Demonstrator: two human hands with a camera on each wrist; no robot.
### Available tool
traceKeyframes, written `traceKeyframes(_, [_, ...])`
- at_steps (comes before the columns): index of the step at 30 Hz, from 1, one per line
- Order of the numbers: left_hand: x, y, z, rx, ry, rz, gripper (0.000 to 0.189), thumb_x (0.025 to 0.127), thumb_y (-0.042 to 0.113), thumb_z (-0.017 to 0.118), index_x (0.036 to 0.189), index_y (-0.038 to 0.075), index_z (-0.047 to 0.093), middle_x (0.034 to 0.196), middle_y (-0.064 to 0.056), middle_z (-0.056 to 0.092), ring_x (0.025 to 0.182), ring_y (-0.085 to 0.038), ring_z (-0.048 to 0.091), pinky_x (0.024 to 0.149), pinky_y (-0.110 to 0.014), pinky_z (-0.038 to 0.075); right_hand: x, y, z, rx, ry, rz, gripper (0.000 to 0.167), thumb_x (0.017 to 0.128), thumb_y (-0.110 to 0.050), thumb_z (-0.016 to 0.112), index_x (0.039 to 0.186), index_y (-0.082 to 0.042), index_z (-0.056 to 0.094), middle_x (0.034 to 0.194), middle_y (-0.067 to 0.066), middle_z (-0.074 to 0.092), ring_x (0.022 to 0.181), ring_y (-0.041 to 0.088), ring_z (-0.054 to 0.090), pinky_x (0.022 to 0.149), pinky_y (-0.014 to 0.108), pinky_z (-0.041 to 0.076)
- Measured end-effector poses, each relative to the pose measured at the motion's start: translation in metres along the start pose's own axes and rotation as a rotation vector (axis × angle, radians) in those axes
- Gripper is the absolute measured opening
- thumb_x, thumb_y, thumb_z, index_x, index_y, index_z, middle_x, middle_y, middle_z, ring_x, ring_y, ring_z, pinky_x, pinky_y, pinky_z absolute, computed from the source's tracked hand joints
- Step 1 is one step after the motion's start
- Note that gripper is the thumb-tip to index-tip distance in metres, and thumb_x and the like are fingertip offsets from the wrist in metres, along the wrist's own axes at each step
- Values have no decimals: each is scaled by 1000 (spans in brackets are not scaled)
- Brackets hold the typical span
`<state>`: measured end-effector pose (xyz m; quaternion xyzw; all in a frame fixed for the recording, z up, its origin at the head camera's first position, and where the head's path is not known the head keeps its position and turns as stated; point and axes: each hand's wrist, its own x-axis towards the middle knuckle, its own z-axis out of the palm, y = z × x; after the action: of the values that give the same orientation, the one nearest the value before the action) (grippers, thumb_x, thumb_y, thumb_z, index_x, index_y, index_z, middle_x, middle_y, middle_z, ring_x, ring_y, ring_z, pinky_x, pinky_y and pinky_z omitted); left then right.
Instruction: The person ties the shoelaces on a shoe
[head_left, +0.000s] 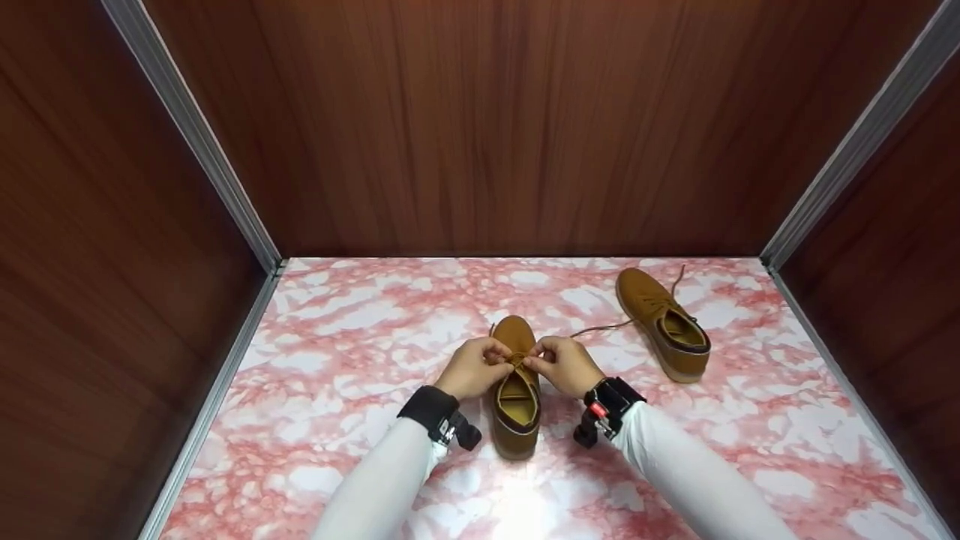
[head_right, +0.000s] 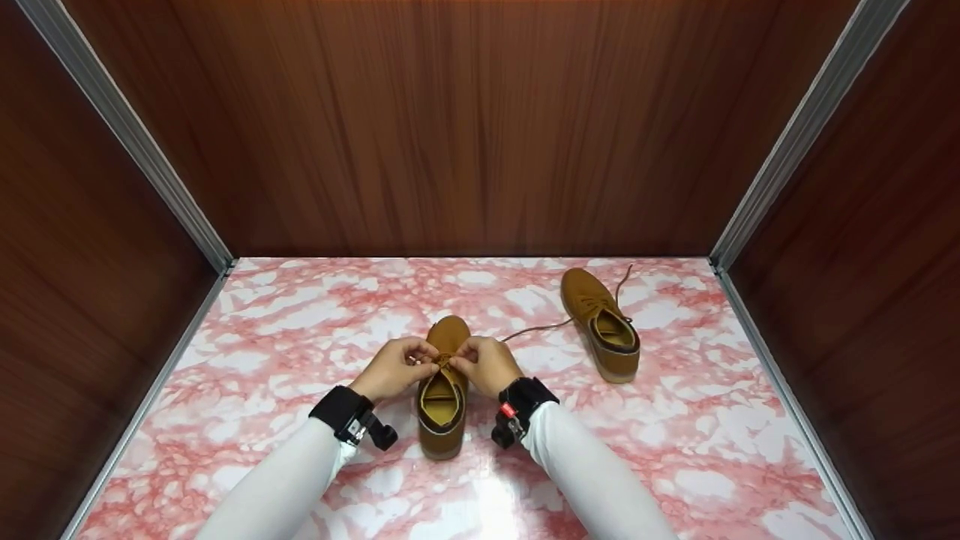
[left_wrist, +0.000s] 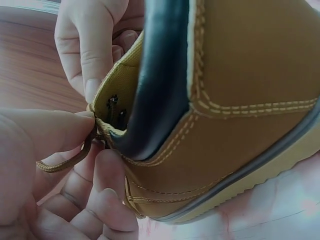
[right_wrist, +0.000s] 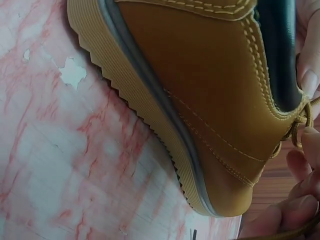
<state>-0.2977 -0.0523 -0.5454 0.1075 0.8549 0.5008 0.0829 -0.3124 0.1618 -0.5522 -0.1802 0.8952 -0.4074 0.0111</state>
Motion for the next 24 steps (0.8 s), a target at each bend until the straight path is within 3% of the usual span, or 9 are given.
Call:
traceKeyframes(7, [-1, 0, 2, -2, 28, 31, 15, 92, 13, 77, 106, 10, 73, 98, -3, 73, 91, -13, 65, 81, -26, 53, 2, -3, 2, 30, -29, -32, 12, 97, -16, 75, 100, -6, 80, 84, 6, 77, 70, 3, 58, 64, 17, 46])
traceKeyframes(13, [-1, 0, 4, -9, 70, 39, 16, 89, 12, 80, 102, 10, 70, 95, -3, 72, 84, -8, 62, 78, -24, 53, 4, -2, 4, 55, -11, -11, 10, 96, -17, 76, 91, -8, 76, 66, -5, 58, 61, 2, 49, 58, 18, 38])
traceKeyframes(24, [-3, -2, 6, -17, 108, 71, 16, 86, 10, 82, 94, 7, 68, 91, -6, 72, 79, -9, 62, 74, -23, 53, 4, -6, 8, 120, 33, 20, 19, 91, -11, 79, 82, -8, 63, 67, -5, 51, 61, 3, 47, 58, 19, 38])
